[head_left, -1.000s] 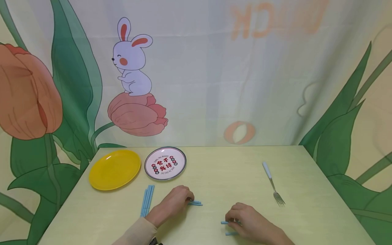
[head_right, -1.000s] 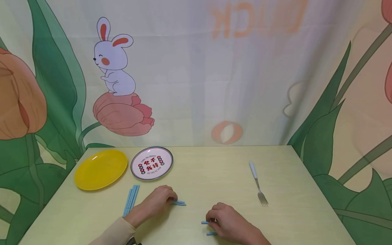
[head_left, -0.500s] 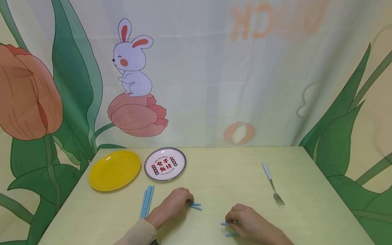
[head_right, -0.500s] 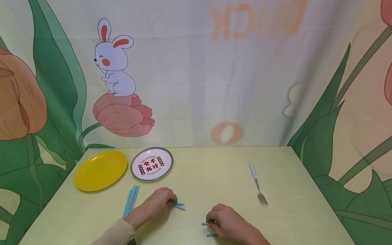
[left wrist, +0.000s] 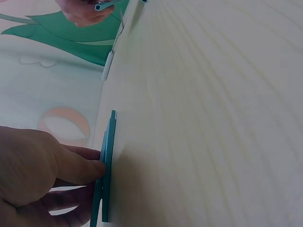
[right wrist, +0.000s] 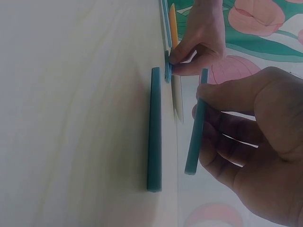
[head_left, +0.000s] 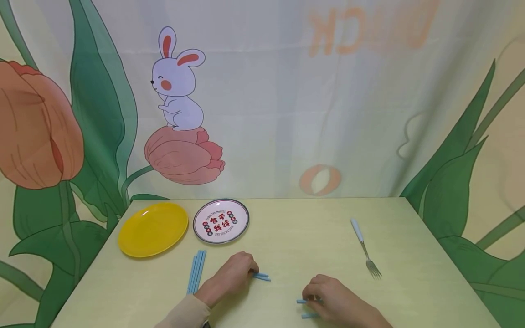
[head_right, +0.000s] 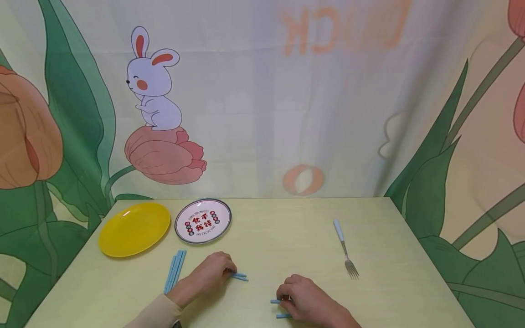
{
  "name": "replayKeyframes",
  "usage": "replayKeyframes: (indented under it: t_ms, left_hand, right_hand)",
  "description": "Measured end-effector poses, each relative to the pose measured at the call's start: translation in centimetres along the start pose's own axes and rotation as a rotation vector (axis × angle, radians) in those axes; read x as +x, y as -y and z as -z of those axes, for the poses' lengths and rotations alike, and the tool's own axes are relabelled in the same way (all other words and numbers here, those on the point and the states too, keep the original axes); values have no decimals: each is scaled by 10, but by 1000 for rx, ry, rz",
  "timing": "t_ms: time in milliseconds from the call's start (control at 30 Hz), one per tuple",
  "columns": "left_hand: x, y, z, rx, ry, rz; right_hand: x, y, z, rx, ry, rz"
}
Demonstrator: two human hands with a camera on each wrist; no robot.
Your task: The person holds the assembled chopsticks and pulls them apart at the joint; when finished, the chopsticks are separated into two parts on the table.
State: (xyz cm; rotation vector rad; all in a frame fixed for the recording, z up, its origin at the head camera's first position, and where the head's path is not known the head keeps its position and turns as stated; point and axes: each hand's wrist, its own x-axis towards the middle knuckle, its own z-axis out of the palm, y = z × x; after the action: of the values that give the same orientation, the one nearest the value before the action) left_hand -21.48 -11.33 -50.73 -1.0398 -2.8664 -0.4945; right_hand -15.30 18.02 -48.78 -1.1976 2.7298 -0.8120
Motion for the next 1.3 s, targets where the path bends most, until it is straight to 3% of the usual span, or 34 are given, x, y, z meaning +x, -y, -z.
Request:
replayKeyframes:
  t_ms: [300, 700, 933, 1300]
  left_hand:
    - [-3, 1, -1, 31, -26, -14]
    - [-4, -1, 0, 37, 6, 17]
    - [-5, -1, 0, 28, -16, 14]
    - [-14, -1, 14, 9, -58, 90]
  right_hand:
    - [-1, 1, -1, -4, -6, 17]
    - [-1, -1, -4, -29, 20, 23]
    - [-1, -1, -5, -39, 24, 44]
    - [-1, -3, -7, -37, 52, 20]
